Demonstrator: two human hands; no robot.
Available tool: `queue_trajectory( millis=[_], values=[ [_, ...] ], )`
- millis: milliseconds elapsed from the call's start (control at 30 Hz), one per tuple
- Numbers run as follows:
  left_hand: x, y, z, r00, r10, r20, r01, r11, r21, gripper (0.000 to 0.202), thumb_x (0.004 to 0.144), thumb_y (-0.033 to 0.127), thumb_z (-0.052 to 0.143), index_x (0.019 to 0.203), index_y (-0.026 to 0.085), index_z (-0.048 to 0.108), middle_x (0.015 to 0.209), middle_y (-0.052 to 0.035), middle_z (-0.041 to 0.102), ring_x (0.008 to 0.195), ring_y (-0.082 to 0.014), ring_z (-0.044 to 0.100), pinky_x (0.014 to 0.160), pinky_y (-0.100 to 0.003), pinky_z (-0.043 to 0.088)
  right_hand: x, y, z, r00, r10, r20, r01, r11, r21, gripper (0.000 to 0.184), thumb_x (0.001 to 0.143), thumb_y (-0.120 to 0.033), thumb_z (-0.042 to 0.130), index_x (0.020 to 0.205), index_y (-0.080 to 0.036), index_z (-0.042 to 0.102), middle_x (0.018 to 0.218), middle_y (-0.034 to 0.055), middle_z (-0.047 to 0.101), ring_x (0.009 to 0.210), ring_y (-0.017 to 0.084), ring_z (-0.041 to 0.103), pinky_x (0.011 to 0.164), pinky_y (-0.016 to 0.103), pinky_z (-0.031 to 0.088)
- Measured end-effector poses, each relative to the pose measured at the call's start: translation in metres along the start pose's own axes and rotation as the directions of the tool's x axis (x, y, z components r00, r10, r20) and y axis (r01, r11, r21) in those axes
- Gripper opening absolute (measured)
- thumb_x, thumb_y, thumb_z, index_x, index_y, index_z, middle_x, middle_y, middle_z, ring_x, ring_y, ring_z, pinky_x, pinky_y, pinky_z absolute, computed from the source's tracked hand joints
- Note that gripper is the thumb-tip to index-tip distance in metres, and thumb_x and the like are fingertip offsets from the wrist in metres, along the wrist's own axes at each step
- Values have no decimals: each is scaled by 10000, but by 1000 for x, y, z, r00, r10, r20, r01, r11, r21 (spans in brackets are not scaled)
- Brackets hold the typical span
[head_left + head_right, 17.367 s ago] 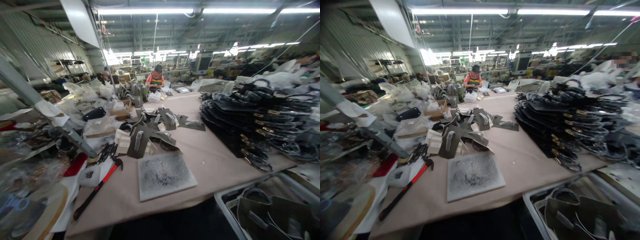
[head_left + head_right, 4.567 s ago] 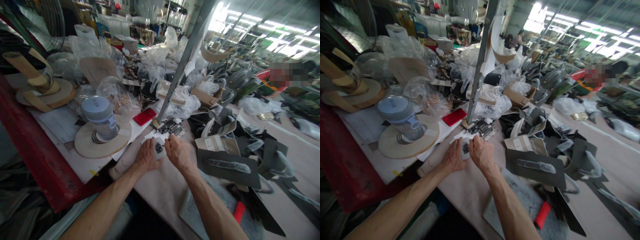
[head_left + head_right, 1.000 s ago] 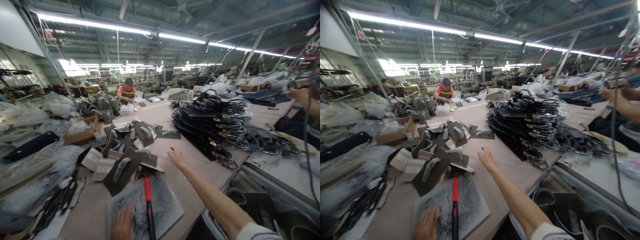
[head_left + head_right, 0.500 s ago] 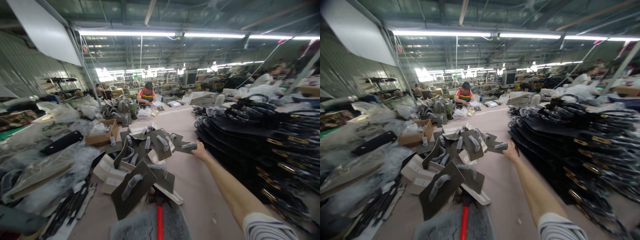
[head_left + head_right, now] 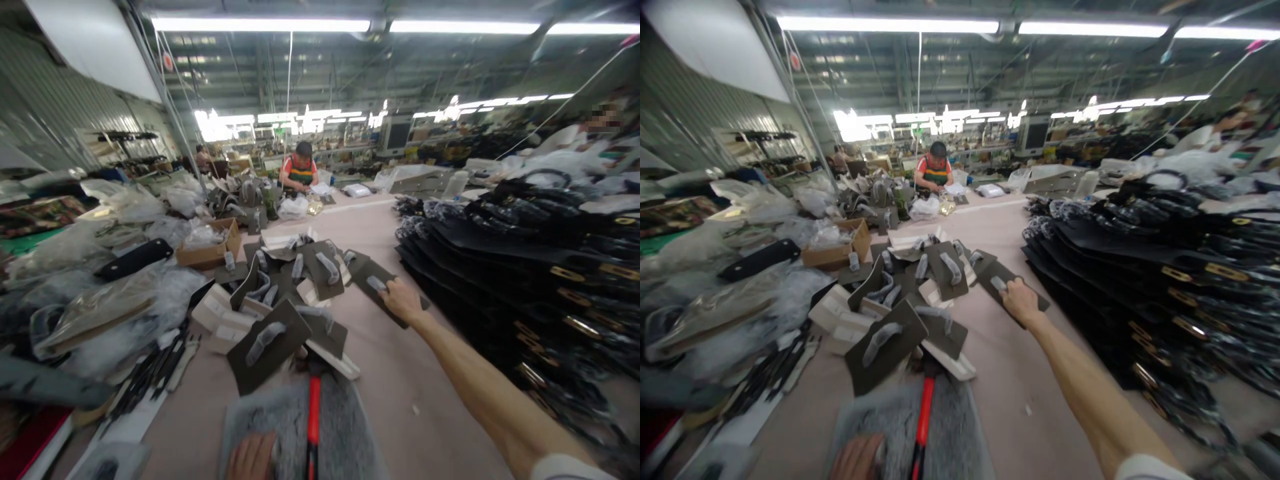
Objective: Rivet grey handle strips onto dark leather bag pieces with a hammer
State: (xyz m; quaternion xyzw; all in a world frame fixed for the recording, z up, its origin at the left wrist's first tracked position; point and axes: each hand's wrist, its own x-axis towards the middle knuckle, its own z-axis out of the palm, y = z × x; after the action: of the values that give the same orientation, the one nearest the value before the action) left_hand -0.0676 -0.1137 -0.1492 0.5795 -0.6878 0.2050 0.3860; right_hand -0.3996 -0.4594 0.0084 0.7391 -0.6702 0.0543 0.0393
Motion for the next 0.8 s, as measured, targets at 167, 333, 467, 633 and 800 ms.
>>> queue_trajectory(
  millis=[167, 333, 467, 633, 800],
  values=[
    [8, 28, -34, 970, -49, 237, 40, 998, 43, 291, 899, 84, 440, 1134, 154, 597, 932, -79, 705, 876, -233, 635, 755, -369, 561, -68, -26, -53, 981, -18, -194, 48, 987, 154, 397, 934, -543, 534, 834, -170, 624, 855, 103, 654, 793, 233, 591, 661, 330, 349],
    [8, 28, -32, 958, -85, 273, 91, 996, -8, 268, 913, 106, 463, 1150, 152, 578, 958, -86, 683, 902, -235, 612, 792, -371, 552, -188, -89, -100, 979, -51, -199, 173, 730, 661, 440, 868, -605, 565, 677, -211, 529, 567, -20, 500, 557, 143, 460, 558, 279, 304],
    [-3, 21, -34, 948, -302, 98, 314, 939, -143, 294, 914, 122, 468, 1183, 159, 579, 1043, -97, 694, 987, -199, 647, 892, -325, 547, -277, -147, -89, 984, -175, -41, 124, 495, 860, 434, 869, -593, 572, 678, -208, 509, 549, -50, 460, 531, 115, 429, 535, 258, 298],
    [-17, 9, -66, 546, -830, -116, 806, 558, -196, 285, 857, 271, 586, 1122, 169, 615, 1016, -107, 705, 911, -211, 665, 812, -313, 541, -343, -197, -41, 959, -258, 116, 31, 502, 865, 406, 880, -521, 574, 647, -210, 455, 556, -53, 441, 548, 112, 416, 563, 273, 264],
    [-33, -1, -96, 369, -929, -34, 888, 363, -283, 307, 794, 328, 643, 1067, 190, 618, 912, -72, 690, 831, -206, 654, 759, -321, 546, -370, -229, 8, 924, -310, 223, 12, 607, 794, 353, 883, -452, 544, 652, -217, 419, 584, -34, 452, 578, 132, 417, 600, 296, 232]
  ],
)
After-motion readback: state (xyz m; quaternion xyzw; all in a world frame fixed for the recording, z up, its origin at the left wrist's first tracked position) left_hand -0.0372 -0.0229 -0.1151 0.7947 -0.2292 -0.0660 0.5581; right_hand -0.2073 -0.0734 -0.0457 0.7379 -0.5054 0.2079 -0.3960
